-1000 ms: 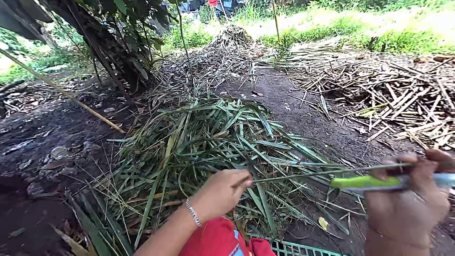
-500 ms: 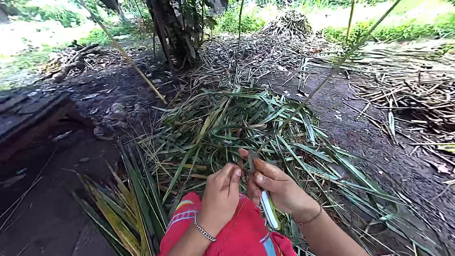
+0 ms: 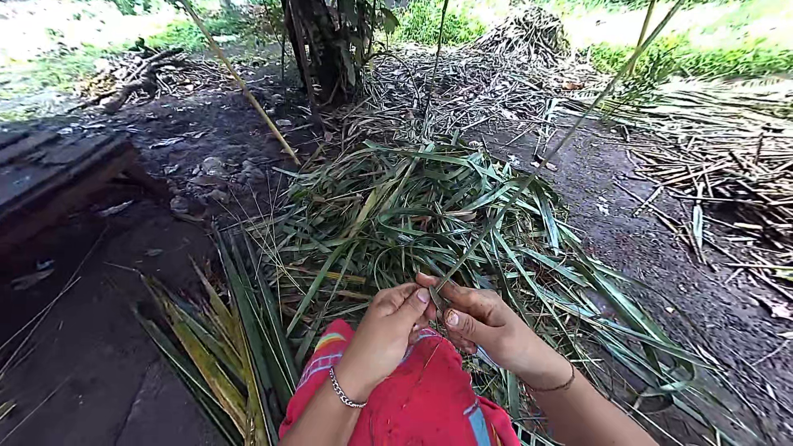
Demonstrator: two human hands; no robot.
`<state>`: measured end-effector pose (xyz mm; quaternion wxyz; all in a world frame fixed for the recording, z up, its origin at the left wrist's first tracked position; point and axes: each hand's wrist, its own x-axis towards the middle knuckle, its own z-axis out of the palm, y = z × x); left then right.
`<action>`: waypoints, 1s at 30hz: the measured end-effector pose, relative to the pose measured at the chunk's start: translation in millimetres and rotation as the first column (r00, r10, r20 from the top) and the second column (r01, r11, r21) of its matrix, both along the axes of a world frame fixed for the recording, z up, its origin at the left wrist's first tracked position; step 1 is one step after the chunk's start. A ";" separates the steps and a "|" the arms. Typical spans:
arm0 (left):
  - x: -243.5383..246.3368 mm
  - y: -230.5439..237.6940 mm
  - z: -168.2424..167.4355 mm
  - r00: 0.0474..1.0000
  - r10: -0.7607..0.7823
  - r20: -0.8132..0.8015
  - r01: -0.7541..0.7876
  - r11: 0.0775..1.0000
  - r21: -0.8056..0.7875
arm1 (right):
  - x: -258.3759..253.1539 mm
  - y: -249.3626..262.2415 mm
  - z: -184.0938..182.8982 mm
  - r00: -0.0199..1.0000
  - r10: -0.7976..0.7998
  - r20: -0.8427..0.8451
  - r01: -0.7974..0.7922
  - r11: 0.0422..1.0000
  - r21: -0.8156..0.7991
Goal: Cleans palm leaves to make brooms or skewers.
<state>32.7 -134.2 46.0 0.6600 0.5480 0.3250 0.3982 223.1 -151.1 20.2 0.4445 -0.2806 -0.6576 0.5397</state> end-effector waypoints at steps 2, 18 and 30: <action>1.3 -0.7 -2.5 0.982 0.106 -0.156 -0.072 0.975 0.210 | 1.5 -1.1 2.2 0.998 -0.058 0.039 0.056 0.998 0.039; -13.8 5.0 -8.5 0.896 0.209 -0.391 -0.039 0.916 0.400 | 23.2 7.2 12.7 0.993 -0.078 -0.093 0.058 0.978 -0.202; -126.6 0.5 -19.8 0.855 0.101 -0.508 0.022 0.973 0.231 | 141.2 50.0 51.6 0.762 -0.629 -0.153 0.618 0.777 -0.118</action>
